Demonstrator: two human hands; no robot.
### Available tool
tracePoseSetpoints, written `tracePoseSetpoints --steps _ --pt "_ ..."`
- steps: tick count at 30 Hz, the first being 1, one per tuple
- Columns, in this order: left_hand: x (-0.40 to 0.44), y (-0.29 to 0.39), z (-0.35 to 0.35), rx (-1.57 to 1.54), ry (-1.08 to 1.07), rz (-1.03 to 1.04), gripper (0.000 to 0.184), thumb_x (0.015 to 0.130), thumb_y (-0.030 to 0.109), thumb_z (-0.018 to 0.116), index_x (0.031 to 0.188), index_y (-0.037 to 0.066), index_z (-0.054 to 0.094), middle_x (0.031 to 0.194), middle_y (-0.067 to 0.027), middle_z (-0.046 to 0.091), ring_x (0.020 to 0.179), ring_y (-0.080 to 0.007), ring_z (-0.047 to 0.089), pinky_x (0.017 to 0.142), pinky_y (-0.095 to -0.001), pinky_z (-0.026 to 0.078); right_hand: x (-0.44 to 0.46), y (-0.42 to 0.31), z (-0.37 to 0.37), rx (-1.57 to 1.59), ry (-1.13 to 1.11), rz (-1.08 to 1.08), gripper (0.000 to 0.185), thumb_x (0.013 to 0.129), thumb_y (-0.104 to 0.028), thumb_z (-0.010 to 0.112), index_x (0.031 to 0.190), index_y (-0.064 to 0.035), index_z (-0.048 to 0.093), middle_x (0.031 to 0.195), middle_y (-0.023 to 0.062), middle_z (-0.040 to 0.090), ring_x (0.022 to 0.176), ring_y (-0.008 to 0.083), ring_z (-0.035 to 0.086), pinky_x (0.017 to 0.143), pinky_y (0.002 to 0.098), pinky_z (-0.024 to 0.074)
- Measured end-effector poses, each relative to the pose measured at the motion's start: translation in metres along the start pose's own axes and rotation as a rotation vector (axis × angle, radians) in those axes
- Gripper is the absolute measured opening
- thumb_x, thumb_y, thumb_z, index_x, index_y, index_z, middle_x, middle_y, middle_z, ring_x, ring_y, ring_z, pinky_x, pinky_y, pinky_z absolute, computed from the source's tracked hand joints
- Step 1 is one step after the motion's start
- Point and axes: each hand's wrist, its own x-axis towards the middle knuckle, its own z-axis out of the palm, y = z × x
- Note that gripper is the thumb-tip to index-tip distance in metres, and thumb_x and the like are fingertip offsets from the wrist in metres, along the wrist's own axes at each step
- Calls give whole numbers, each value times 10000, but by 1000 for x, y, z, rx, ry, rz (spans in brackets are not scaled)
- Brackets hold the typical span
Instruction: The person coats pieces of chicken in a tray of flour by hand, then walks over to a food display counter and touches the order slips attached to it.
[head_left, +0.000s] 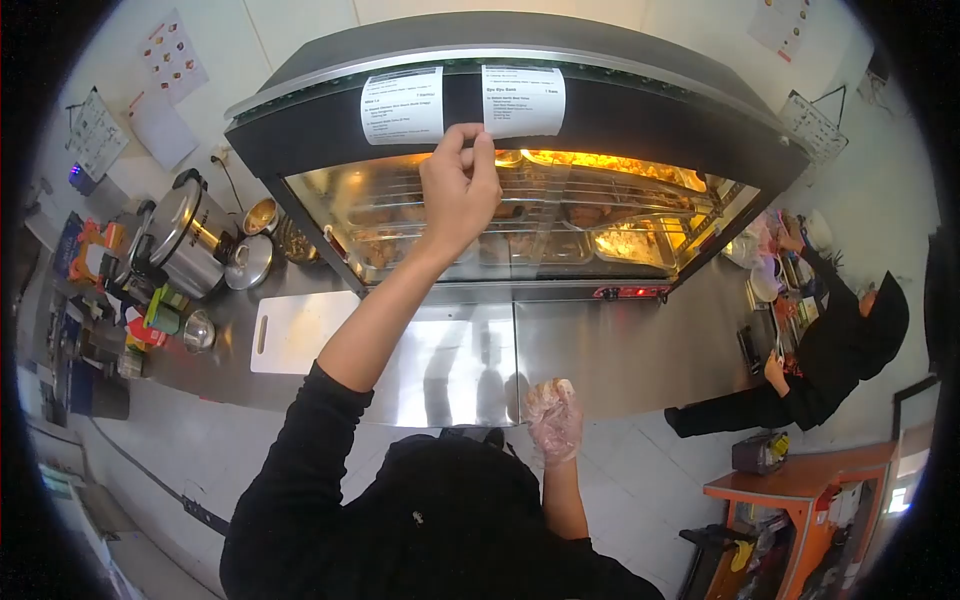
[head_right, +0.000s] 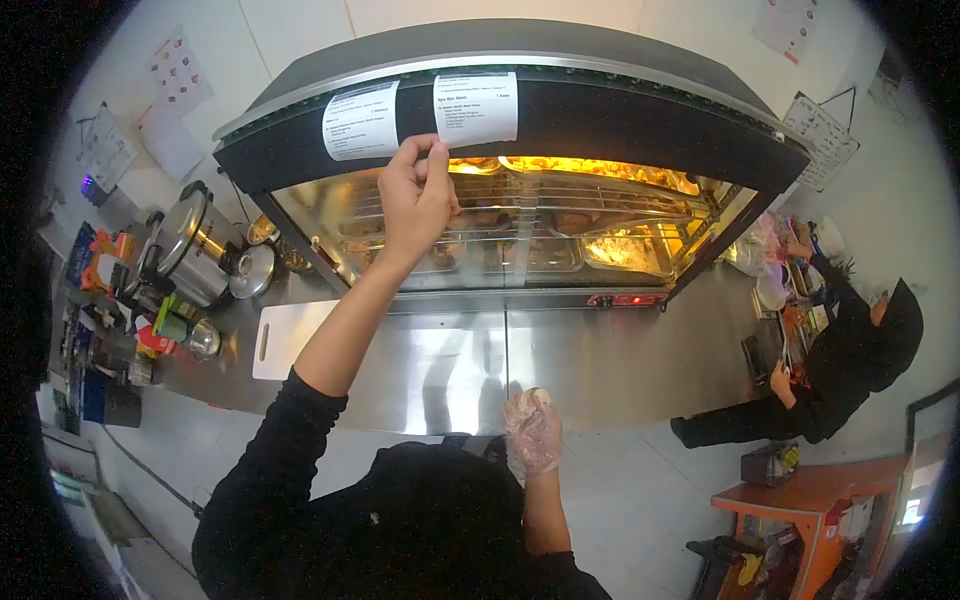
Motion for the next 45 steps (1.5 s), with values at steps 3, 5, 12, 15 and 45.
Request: tracePoseSetpoints --steps 3,5,12,15,45 --pt "1 -3 -1 18 5 3 212 948 138 514 971 -65 571 516 -41 568 441 -56 501 424 -242 374 -3 -2 4 25 -93 43 122 908 -196 578 903 -75 590 855 79 602 767 214 562 666 325 488" --pt "2 -2 -1 19 4 4 212 947 139 514 970 -64 572 514 -42 567 441 -56 500 425 -244 372 -1 -2 4 31 -150 60 126 910 -200 576 899 -75 590 852 78 600 752 214 550 662 337 479" --pt "5 -9 -2 22 7 20 218 945 144 519 973 -64 578 505 -43 559 437 -55 483 422 -247 351 3 2 3 36 -133 62 151 917 -220 567 849 -85 567 793 58 572 723 216 529 632 335 457" --pt "4 -3 -2 15 -7 16 238 942 148 526 1009 -75 577 499 -43 554 443 -53 483 430 -247 348 3 2 7 -1 -95 72 161 923 -227 559 835 -91 559 769 51 560 711 211 526 630 330 459" --pt "1 -26 -89 -93 160 48 187 945 131 559 1039 -17 493 500 -18 534 408 -38 469 387 -205 341 14 34 40 -99 128 28 148 947 -237 502 889 -105 536 730 41 487 683 196 460 559 313 413"
